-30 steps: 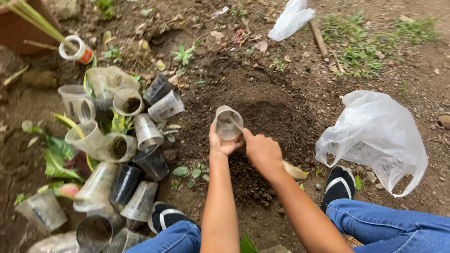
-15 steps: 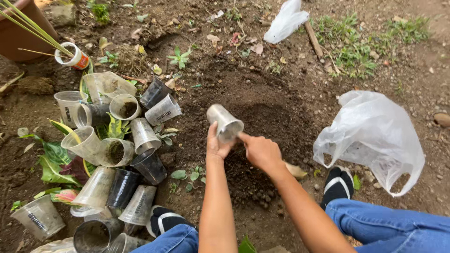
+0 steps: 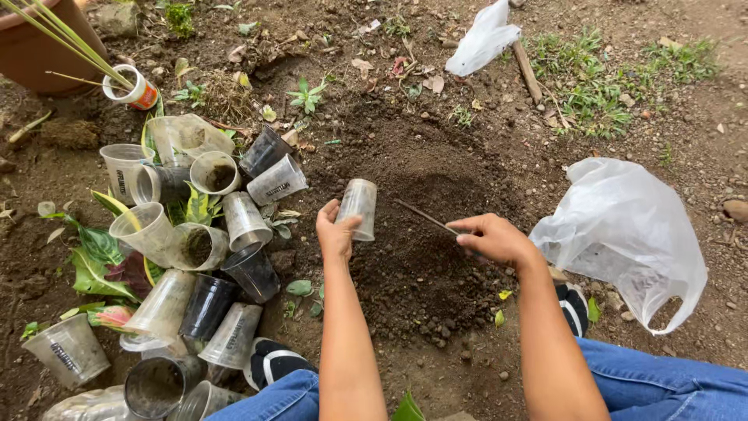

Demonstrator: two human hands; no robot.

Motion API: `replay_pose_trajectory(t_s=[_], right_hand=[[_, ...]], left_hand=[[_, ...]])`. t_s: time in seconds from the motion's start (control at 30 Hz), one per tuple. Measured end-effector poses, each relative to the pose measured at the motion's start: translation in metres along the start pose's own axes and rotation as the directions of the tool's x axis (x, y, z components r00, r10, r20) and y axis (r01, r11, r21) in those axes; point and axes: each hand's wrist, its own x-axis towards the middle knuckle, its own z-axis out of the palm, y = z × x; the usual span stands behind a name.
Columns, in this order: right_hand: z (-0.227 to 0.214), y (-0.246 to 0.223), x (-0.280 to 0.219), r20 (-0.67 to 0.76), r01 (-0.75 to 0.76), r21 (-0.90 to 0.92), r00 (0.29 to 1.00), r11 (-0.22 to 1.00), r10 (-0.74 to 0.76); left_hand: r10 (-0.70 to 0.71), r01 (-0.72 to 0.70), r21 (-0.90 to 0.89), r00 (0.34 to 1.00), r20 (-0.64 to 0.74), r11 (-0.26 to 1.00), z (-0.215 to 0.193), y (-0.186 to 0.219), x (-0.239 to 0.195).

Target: The person mixes and heaps loose soil on the ground using a small metal trowel and their hands, then picks up a plastic cup and begins to fill it with the prepared soil.

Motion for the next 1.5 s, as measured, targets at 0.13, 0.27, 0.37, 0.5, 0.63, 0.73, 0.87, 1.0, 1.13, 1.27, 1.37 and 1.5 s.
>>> replay_pose_trajectory(t_s=[0.13,0.27,0.37,0.5,0.63,0.73,0.87,1.0,1.13,1.27,1.37,1.5], right_hand=[[0.017,-0.006,0.008,-0.148,0.133,0.050,0.981,0.990,-0.124],[0.029,-0.011,0.014,-0.224,0.111,0.085,0.970,0.990,-0.090],[0.038,-0.012,0.009,-0.168,0.079,0.032,0.983,0.996,-0.072],[0.047,-0.022,0.009,-0.132,0.016,0.048,0.991,0.999,-0.010],[0.045,-0.023,0.014,-0.096,0.061,-0.004,0.993,0.998,-0.061],[0.043,-0.023,0.016,-0.141,0.020,-0.107,0.989,0.994,-0.035],[0.040,-0.016,0.018,-0.211,0.064,-0.230,0.971,0.971,-0.114],[0.045,-0.013,0.021,-0.144,0.026,-0.020,0.989,0.999,-0.029],[0.056,-0.023,0.021,-0.047,-0.097,-0.027,0.994,0.995,0.096],[0.073,-0.032,0.032,-0.244,-0.037,0.090,0.968,0.995,0.058],[0.079,-0.036,0.031,-0.111,-0.129,0.065,0.985,0.989,0.136],[0.086,-0.060,0.031,-0.205,-0.171,-0.103,0.968,0.980,0.147]], left_hand=[[0.268,-0.339,0.300,0.929,0.254,0.892,0.000,0.015,-0.023],[0.299,-0.295,0.540,0.951,0.083,0.788,-0.005,0.011,-0.032],[0.199,-0.053,0.398,0.921,-0.335,0.916,-0.029,-0.024,-0.013],[0.033,-0.009,0.060,0.908,-0.417,0.998,-0.046,-0.042,0.000],[0.081,-0.126,-0.141,0.955,-0.287,0.982,-0.043,-0.030,0.004],[0.096,-0.125,-0.094,0.959,-0.267,0.988,-0.040,-0.029,0.007],[0.108,-0.120,-0.023,0.947,-0.302,0.992,-0.040,-0.039,0.016],[0.094,-0.052,0.144,0.948,-0.304,0.988,-0.028,-0.053,0.020],[0.152,-0.095,0.251,0.963,-0.220,0.963,-0.025,-0.078,0.026],[0.069,-0.053,0.112,0.987,-0.143,0.992,-0.030,-0.081,0.038],[0.087,-0.052,0.227,0.985,-0.147,0.972,-0.030,-0.077,0.025],[0.081,-0.019,0.282,0.974,-0.211,0.959,-0.019,-0.073,0.029]])
